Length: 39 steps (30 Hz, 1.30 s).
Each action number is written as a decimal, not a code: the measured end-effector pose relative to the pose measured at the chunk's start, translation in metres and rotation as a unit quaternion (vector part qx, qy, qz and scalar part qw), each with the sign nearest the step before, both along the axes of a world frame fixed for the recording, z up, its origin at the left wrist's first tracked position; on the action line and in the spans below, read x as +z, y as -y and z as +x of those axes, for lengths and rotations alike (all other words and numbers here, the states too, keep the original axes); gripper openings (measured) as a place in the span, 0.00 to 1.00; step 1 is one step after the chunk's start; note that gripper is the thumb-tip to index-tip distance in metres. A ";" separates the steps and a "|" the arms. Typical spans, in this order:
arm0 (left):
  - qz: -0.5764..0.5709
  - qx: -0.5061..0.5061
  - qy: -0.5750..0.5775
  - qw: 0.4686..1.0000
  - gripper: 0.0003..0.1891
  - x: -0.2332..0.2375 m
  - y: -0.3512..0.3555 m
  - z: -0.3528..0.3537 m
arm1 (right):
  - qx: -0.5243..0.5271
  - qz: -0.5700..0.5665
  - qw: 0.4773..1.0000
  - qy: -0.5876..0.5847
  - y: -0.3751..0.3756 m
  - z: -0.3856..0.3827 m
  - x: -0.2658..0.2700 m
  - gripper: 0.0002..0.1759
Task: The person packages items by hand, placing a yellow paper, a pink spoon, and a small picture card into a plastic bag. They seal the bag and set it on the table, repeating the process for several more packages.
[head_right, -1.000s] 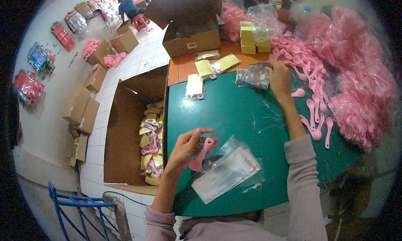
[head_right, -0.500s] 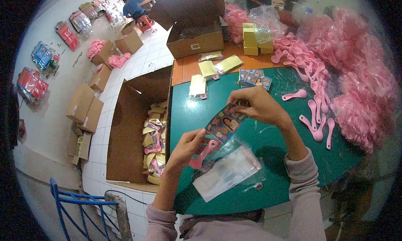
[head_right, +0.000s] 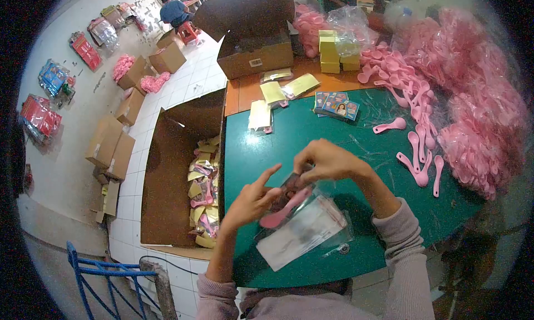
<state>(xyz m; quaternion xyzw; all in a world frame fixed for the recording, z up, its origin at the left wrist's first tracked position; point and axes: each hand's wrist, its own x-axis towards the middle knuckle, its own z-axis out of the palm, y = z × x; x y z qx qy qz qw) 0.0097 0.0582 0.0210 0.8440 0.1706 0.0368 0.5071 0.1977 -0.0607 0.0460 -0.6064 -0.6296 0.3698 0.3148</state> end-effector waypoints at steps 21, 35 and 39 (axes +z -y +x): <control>-0.455 0.084 0.043 0.886 0.29 -0.035 -0.001 -0.005 | 0.013 0.114 0.979 0.167 -0.001 -0.032 -0.027 0.21; -0.459 0.130 0.012 0.879 0.28 -0.046 -0.003 -0.014 | -0.009 0.169 0.926 0.336 -0.011 -0.064 -0.054 0.09; -0.438 0.138 0.037 0.888 0.29 -0.051 -0.003 -0.012 | 0.000 0.213 0.881 0.423 -0.010 -0.071 -0.052 0.09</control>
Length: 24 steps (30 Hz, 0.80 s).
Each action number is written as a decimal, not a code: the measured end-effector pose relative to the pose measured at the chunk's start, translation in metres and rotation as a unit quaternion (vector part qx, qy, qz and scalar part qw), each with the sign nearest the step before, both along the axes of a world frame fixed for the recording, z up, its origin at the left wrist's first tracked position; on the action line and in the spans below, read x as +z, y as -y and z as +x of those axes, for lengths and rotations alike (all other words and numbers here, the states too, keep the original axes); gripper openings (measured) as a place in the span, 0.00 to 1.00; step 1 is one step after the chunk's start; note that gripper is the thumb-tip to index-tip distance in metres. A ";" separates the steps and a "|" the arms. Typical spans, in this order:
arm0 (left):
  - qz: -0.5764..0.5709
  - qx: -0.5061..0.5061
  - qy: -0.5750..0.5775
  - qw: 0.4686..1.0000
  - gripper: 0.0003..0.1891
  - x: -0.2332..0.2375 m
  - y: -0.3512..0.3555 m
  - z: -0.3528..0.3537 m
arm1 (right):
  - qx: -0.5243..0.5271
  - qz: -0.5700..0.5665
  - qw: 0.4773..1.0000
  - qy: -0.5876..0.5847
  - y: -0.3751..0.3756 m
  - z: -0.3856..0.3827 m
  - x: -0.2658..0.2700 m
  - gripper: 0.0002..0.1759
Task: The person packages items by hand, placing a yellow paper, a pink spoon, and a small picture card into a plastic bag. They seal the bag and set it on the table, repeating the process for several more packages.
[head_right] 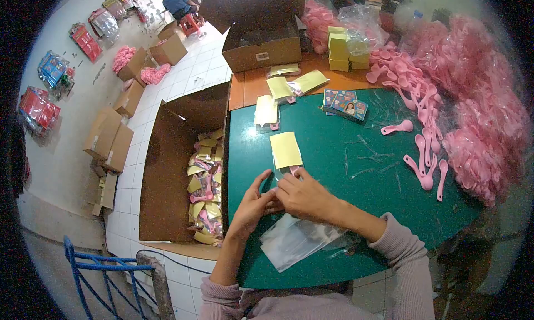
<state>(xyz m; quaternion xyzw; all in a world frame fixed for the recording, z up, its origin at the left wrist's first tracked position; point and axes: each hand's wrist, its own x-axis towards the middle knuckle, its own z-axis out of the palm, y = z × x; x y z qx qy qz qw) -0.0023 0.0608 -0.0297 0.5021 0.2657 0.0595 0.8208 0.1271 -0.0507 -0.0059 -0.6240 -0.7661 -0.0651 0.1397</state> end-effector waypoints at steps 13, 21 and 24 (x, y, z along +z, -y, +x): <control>0.060 0.090 0.040 0.993 0.08 0.001 0.007 0.006 | -0.273 0.027 0.945 -0.179 0.040 0.160 0.025 0.12; 0.057 0.068 0.113 0.990 0.09 0.007 0.008 0.005 | -0.092 -0.032 0.962 -0.255 0.003 0.036 0.004 0.20; 0.060 0.049 0.080 0.994 0.10 0.020 0.000 -0.004 | -0.055 0.058 0.942 -0.325 0.000 0.043 -0.003 0.11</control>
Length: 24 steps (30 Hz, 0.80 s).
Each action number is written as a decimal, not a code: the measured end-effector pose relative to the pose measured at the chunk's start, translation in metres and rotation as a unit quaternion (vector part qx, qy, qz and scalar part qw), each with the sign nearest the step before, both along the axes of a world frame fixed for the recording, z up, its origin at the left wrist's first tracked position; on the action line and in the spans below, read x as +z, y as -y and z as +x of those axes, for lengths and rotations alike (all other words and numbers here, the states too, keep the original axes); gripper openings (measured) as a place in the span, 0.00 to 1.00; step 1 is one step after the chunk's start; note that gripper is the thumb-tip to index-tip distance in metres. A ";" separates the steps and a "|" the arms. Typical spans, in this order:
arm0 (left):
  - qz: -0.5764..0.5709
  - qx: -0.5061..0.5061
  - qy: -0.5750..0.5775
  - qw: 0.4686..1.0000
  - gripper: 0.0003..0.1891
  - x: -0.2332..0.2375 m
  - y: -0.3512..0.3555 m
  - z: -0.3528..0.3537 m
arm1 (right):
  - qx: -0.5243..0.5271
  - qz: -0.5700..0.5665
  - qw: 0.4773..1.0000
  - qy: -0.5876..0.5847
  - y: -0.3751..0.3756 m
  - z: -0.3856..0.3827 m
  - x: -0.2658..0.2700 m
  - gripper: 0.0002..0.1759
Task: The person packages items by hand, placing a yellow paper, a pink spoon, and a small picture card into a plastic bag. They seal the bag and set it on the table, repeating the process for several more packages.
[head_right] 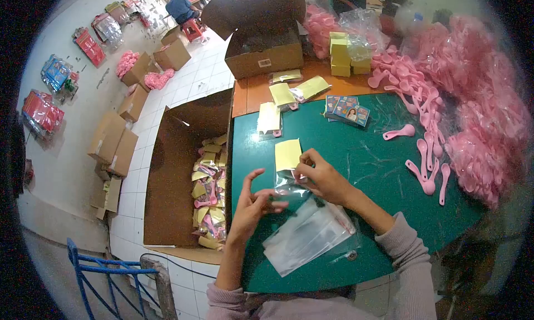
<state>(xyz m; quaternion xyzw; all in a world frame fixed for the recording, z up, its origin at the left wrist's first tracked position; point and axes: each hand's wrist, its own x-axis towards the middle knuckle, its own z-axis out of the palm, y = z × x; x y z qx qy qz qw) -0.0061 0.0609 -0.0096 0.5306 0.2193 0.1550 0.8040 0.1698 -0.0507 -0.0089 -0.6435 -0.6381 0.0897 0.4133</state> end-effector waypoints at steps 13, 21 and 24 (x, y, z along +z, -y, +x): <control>0.370 0.044 -0.130 0.919 0.08 -0.015 0.004 0.020 | -0.028 -0.176 0.856 -0.485 0.002 0.004 -0.010 0.06; 0.207 0.145 -0.095 0.963 0.09 -0.021 0.005 0.027 | -0.099 -0.104 0.881 -0.451 -0.001 -0.005 -0.023 0.07; 0.173 0.140 -0.083 0.971 0.10 -0.026 0.003 0.027 | -0.110 -0.077 0.863 -0.487 -0.002 -0.009 -0.024 0.06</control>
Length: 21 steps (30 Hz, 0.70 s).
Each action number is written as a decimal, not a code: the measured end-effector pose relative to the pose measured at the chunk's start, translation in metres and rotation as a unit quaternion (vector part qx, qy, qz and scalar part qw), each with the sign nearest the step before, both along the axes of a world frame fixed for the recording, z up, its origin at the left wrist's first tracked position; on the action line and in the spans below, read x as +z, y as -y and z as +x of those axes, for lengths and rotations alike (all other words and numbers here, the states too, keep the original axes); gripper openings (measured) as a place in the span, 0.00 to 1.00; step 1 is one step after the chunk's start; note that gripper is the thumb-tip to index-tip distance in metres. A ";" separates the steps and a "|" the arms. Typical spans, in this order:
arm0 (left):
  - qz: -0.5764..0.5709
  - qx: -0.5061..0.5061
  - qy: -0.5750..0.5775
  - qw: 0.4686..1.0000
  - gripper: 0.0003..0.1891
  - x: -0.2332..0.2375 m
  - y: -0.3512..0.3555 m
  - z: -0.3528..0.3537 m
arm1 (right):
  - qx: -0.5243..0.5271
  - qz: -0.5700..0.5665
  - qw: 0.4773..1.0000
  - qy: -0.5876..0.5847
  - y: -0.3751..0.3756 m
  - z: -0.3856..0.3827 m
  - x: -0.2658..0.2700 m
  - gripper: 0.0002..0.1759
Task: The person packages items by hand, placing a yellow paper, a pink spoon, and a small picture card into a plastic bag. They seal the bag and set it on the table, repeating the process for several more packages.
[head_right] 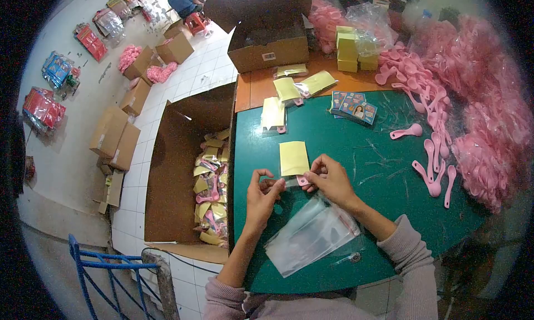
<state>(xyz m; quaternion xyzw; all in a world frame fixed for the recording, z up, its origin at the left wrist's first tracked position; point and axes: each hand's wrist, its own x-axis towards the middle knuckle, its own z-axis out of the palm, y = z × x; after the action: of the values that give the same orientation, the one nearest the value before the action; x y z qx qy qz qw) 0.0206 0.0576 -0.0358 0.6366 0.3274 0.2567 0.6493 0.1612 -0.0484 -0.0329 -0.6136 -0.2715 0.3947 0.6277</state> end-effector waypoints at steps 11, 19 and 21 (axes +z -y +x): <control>0.026 -0.020 -0.039 0.999 0.21 0.004 0.003 0.001 | 0.002 -0.017 0.999 0.036 0.001 -0.003 -0.006 0.15; -0.047 -0.058 0.038 0.996 0.21 0.016 -0.036 0.018 | 0.082 0.044 0.981 0.170 -0.017 0.012 0.031 0.19; -0.003 -0.012 0.079 0.997 0.21 0.024 -0.059 0.044 | 0.082 0.075 0.972 0.208 -0.045 0.040 0.035 0.20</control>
<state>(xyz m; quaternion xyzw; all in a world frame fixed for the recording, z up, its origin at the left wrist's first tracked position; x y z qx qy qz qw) 0.0646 0.1164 -0.0116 0.6158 0.2682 0.2978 0.6784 0.2014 -0.0036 0.0020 -0.6090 -0.4741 0.2871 0.5674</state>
